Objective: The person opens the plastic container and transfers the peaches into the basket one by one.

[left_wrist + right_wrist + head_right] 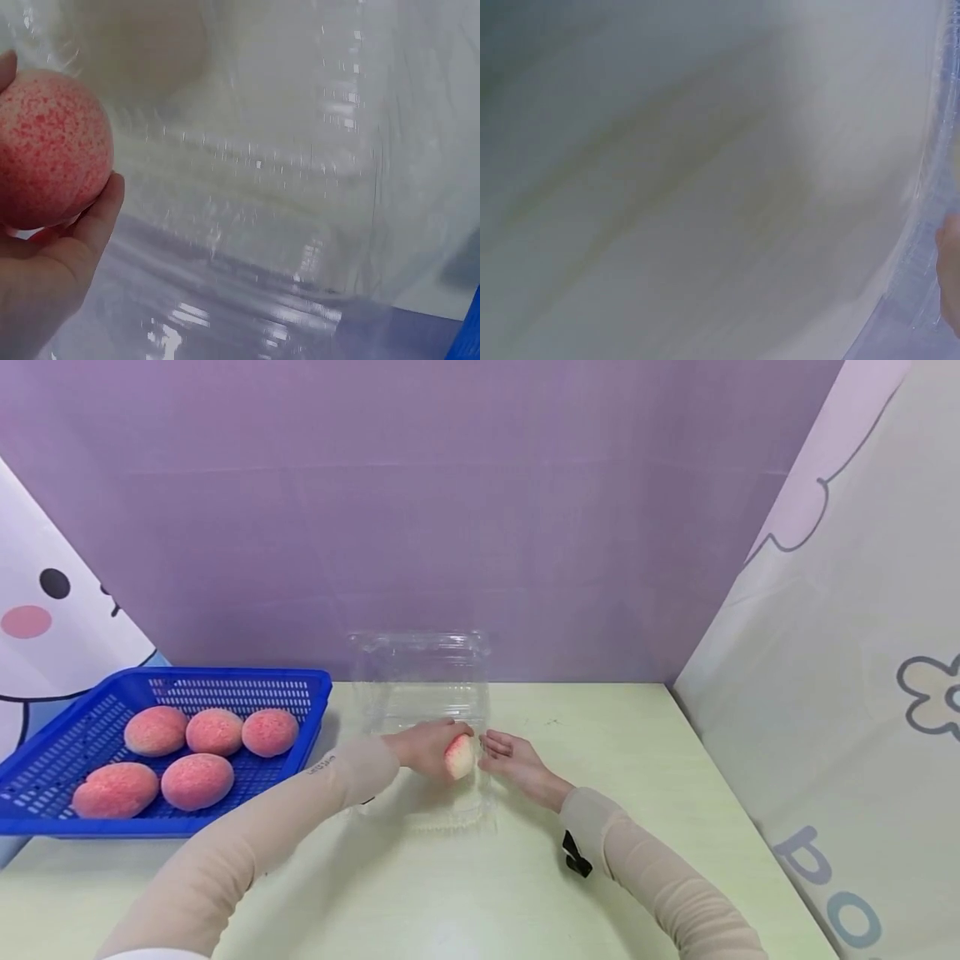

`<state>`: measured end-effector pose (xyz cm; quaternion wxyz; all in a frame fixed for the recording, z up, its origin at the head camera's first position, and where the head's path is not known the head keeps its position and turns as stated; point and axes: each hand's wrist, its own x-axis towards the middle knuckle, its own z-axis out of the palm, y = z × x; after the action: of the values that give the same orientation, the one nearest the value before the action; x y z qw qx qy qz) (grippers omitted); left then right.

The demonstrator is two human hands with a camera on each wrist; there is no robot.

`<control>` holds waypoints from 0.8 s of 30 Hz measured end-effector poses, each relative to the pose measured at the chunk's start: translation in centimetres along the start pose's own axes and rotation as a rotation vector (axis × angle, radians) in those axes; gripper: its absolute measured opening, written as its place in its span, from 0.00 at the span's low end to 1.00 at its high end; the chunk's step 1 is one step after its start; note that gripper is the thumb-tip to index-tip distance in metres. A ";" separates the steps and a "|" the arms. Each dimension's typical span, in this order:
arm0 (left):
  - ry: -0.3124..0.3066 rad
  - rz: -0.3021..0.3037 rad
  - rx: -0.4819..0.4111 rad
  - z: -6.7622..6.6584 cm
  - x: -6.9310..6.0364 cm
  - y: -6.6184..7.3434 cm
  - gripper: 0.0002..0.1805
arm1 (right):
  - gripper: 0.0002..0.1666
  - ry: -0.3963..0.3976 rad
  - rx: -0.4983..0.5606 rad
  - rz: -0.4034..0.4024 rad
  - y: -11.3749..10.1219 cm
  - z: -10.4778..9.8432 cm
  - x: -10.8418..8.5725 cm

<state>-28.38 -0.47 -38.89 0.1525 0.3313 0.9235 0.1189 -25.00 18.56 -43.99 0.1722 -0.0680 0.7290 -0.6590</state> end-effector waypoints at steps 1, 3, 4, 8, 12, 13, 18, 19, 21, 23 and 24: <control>0.002 -0.002 -0.001 -0.3 0.0 0.0 0.43 | 0.38 0.003 0.000 0.000 0.0 0.0 0.0; 0.010 0.002 -0.014 -0.7 -0.1 -0.1 0.44 | 0.38 -0.001 -0.001 -0.005 0.0 0.0 0.0; 0.015 0.005 -0.025 -1.0 -0.2 -0.1 0.44 | 0.38 -0.003 0.000 -0.006 0.0 0.0 0.1; 0.010 -0.005 -0.046 -1.8 -0.8 0.0 0.46 | 0.37 -0.004 0.011 0.010 0.3 0.1 0.3; 0.006 -0.022 -0.066 -2.6 -1.8 0.3 0.46 | 0.38 0.004 0.020 0.026 0.4 0.2 0.4; 0.010 -0.026 -0.073 -2.8 -2.1 0.4 0.46 | 0.38 0.007 0.025 0.030 0.4 0.3 0.4; 0.048 -0.026 -0.091 -3.7 -3.7 0.9 0.47 | 0.38 0.019 0.031 0.033 0.2 0.4 0.2; 0.060 -0.024 -0.097 -3.8 -4.0 1.0 0.47 | 0.38 0.021 0.032 0.035 0.2 0.4 0.1; 0.088 -0.026 -0.108 -4.0 -4.8 1.3 0.47 | 0.39 0.023 0.036 0.039 0.2 0.4 0.1; 0.119 -0.037 -0.131 -4.1 -5.6 1.7 0.47 | 0.39 0.019 0.032 0.038 0.2 0.4 0.1; 0.138 -0.042 -0.142 -4.2 -6.1 1.9 0.47 | 0.39 0.020 0.033 0.042 0.3 0.4 0.1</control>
<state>-24.36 -3.54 -33.14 0.1142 0.2914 0.9277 0.2035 -24.92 18.17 -44.28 0.1798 -0.0434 0.7208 -0.6680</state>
